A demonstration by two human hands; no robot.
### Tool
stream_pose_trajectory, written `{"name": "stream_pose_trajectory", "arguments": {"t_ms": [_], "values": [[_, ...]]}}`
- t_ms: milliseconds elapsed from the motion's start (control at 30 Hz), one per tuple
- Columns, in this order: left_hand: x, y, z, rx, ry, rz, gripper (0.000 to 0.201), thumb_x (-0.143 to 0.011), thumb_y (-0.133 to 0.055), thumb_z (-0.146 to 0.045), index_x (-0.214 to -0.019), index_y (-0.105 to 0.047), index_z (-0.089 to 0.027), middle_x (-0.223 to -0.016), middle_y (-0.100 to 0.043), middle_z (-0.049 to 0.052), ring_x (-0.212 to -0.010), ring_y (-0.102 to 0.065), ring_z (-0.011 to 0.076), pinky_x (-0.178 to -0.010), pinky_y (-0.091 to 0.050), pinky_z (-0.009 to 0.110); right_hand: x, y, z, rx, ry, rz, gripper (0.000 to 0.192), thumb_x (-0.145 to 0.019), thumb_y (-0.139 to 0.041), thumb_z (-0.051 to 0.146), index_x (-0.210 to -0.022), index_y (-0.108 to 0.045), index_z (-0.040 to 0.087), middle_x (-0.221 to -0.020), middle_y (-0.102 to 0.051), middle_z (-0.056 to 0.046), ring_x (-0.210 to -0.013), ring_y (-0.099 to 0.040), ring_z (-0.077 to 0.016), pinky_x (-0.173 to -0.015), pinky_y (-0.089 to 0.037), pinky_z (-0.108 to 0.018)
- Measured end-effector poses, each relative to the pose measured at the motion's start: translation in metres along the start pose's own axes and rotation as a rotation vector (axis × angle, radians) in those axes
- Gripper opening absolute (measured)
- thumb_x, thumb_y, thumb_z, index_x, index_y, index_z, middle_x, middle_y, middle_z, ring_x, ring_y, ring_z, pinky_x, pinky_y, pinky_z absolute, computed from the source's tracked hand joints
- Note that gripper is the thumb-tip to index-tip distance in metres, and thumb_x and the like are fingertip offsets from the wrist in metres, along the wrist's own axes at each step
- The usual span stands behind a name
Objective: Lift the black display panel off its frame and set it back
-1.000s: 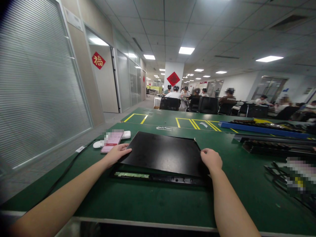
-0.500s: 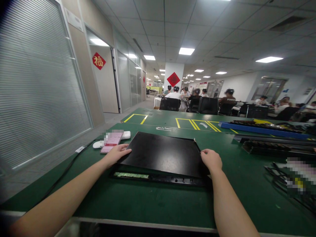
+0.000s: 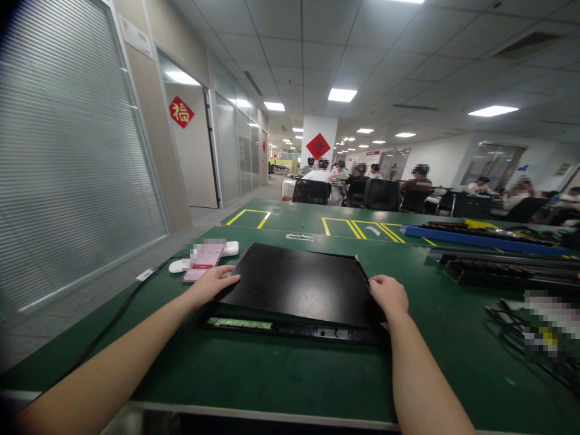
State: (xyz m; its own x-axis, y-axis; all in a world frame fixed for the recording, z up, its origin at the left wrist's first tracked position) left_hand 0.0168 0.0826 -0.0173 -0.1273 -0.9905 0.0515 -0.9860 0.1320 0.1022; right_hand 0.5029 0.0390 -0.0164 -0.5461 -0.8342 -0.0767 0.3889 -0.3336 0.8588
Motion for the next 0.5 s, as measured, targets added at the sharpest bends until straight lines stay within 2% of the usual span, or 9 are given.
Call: {"name": "stream_pose_trajectory", "arguments": {"t_ms": [300,500], "values": [[0.0045,-0.0037,-0.0078,-0.067,-0.013,0.005,0.034,-0.066,-0.079,-0.03,-0.095,-0.069,-0.015,-0.084,-0.078,0.007,-0.084,-0.074,0.0266,-0.075,-0.058,0.033,-0.0046,-0.0011,-0.0021,0.007,0.015,-0.013,0.034,-0.075,-0.049,0.035,-0.095,-0.076,0.026,-0.078,-0.074,-0.004,-0.079,-0.067,-0.0217,-0.059,-0.042,-0.028],[0.0041,-0.003,-0.0057,-0.085,-0.009,-0.009,0.037,-0.067,-0.078,-0.032,-0.098,-0.068,-0.014,-0.082,-0.078,0.007,-0.084,-0.074,0.0275,-0.072,-0.059,0.034,-0.0053,-0.0021,-0.0018,0.026,0.016,-0.013,0.034,-0.076,-0.048,0.037,-0.095,-0.075,0.028,-0.086,-0.074,-0.004,-0.081,-0.066,-0.0225,-0.062,-0.043,-0.03]]}}
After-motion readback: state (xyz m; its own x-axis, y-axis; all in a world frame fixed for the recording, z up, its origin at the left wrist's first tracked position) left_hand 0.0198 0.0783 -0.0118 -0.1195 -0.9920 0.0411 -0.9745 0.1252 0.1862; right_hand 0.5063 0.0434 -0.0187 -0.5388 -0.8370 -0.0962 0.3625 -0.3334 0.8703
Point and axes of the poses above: each hand's wrist, its own x-axis away from the middle knuckle, its own y-axis out of the back of the hand, z = x × y, the point moved 8 cm from there along -x, towards the middle knuckle
